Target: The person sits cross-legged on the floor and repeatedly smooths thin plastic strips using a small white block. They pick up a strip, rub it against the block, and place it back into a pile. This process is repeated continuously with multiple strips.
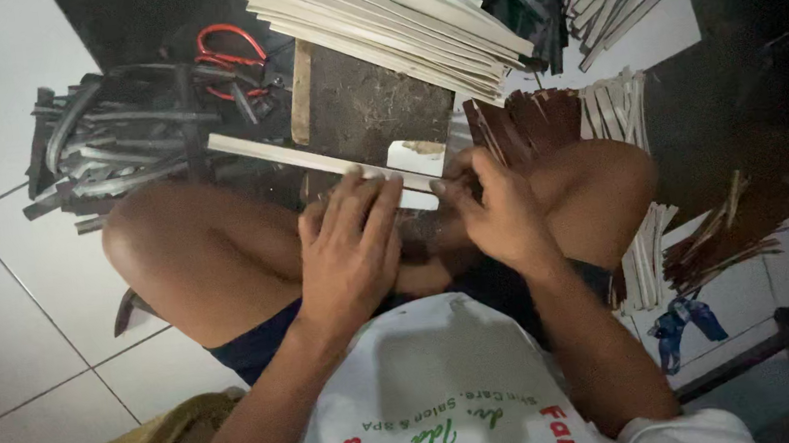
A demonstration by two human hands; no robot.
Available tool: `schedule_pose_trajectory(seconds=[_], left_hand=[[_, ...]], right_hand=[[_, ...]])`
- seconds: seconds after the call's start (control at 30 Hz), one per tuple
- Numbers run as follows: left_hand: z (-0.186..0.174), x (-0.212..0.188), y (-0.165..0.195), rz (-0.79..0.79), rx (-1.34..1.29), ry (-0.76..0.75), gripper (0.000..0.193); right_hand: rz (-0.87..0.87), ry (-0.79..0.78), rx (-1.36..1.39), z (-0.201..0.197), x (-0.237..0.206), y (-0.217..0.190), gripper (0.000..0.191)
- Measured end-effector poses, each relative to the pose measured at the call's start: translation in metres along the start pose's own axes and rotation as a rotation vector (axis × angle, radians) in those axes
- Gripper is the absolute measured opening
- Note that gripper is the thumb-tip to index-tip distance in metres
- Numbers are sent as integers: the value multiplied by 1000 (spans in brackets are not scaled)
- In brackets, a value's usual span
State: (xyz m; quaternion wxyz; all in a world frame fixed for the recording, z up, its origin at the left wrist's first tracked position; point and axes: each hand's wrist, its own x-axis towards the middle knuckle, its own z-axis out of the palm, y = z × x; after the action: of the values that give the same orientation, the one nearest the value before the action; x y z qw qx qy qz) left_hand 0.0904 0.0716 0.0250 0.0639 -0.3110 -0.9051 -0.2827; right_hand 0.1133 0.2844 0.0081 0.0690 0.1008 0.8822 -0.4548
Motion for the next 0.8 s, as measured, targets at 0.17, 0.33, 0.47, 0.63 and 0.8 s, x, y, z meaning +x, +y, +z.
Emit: schedule_pose_trajectory(seconds=[0.17, 0.33, 0.47, 0.63, 0.8], left_hand=[[3, -25, 39, -693, -780, -235, 30], [19, -29, 43, -1082, -1525, -151, 26], [11, -29, 34, -1138, -1581, -142, 19], [-9, -29, 21, -1073, -1407, -41, 17], [-28, -21, 2, -917, -1412, 90, 20]], right_hand=[[-65, -17, 233, -1, -27, -9, 16], [60, -140, 533, -1, -57, -15, 18], [82, -32, 434, 11, -88, -23, 22], [276, 46, 499, 20, -124, -23, 23], [277, 84, 364, 11, -163, -11, 27]])
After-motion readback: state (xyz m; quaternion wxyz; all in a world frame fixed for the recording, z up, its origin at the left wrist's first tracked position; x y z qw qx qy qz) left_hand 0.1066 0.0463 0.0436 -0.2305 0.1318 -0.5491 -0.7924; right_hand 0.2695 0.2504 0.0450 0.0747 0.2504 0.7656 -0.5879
